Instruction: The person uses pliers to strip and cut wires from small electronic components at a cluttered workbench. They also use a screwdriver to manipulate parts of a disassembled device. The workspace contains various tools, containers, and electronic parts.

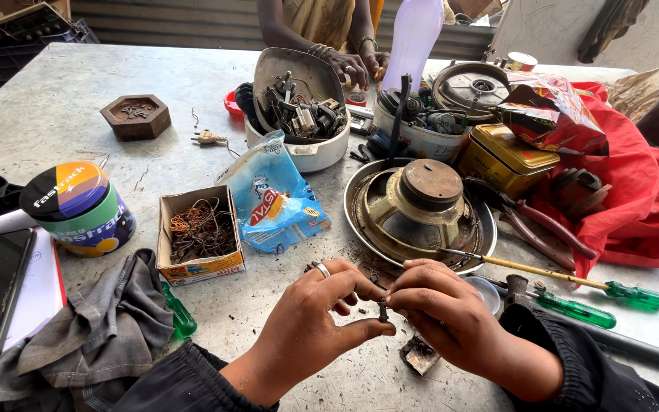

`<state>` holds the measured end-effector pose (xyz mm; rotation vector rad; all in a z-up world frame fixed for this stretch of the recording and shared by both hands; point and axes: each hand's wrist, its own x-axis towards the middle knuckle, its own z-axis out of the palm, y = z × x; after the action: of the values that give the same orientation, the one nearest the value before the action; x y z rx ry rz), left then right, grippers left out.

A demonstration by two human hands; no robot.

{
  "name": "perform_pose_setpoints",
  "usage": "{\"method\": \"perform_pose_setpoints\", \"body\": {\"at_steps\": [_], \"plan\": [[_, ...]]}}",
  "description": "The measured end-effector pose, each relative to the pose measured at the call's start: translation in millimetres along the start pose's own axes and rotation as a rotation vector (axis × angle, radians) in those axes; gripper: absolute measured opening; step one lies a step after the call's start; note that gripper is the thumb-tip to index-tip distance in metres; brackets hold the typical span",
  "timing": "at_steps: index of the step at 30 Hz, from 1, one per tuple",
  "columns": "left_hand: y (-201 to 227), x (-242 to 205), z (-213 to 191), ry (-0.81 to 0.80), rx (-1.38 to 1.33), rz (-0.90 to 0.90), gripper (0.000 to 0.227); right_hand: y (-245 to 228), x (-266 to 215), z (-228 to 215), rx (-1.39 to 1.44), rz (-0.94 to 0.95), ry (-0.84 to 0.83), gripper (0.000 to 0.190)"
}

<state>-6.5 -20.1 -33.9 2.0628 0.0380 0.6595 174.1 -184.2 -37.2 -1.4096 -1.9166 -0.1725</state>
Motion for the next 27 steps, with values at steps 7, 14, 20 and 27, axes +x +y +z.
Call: {"method": "perform_pose_setpoints", "body": {"at_steps": [7,14,20,27], "plan": [[0.2,0.3,-1.5,-0.040,-0.080,-0.049,0.032,-3.9,-4.4,-0.4,0.029,0.040,0.011,0.021],[-2.2,-0.7,1.9,-0.090,-0.137,-0.033,0.032,-7.1,-6.7,-2.1,0.012,-0.027,0.025,0.022],[-4.5,0.1,4.9,-0.164,-0.261,-0.131,0.030,-9.2,-6.3,-3.3,-0.006,-0.045,0.041,0.020],[-7.1,0.2,5.9,-0.159,-0.290,-0.204,0.029,-5.9,-3.4,-1.8,-0.045,-0.058,0.051,0.020]]}}
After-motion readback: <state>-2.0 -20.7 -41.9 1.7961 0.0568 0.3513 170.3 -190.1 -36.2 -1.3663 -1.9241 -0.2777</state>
